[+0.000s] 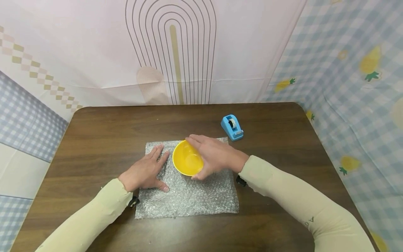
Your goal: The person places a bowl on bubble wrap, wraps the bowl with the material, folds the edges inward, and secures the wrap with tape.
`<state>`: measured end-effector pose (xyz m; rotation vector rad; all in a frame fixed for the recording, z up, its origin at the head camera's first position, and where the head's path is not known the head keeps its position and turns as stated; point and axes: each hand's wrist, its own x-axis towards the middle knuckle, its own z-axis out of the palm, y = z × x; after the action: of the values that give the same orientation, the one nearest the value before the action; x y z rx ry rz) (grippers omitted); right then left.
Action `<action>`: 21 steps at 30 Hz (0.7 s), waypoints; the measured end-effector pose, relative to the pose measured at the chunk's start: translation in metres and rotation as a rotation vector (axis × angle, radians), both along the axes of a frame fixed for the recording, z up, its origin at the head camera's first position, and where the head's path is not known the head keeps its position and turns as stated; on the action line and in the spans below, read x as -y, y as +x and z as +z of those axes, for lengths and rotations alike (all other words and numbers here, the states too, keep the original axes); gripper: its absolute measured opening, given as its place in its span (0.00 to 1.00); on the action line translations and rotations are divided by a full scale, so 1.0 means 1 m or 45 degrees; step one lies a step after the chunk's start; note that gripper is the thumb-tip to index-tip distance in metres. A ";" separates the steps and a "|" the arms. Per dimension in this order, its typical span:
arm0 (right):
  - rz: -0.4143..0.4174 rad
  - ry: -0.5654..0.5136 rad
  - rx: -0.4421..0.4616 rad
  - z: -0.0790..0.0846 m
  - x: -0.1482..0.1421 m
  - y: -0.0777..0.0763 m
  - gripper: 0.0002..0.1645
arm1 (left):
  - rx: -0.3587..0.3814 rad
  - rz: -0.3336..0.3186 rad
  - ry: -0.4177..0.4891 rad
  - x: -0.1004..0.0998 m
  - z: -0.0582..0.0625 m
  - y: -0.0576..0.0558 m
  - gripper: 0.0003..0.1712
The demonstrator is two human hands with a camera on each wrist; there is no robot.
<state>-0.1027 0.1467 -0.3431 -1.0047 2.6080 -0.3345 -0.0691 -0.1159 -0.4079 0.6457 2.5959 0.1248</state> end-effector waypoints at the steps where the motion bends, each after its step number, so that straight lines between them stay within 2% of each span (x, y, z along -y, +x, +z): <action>1: 0.002 -0.001 0.000 0.000 0.000 0.001 0.71 | 0.002 0.002 -0.001 0.000 0.000 0.000 0.74; 10: 0.009 -0.013 0.002 -0.005 0.001 0.007 0.71 | -0.002 0.003 0.003 -0.001 -0.002 -0.001 0.74; 15: 0.017 -0.021 0.014 -0.011 0.001 0.009 0.72 | 0.023 0.016 -0.013 -0.001 -0.002 -0.001 0.74; 21: 0.036 -0.034 -0.004 -0.020 0.002 0.010 0.71 | 0.008 0.007 -0.012 -0.001 -0.002 -0.001 0.74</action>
<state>-0.0931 0.1449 -0.3626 -1.0512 2.5962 -0.3622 -0.0698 -0.1150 -0.4097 0.6334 2.5909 0.1158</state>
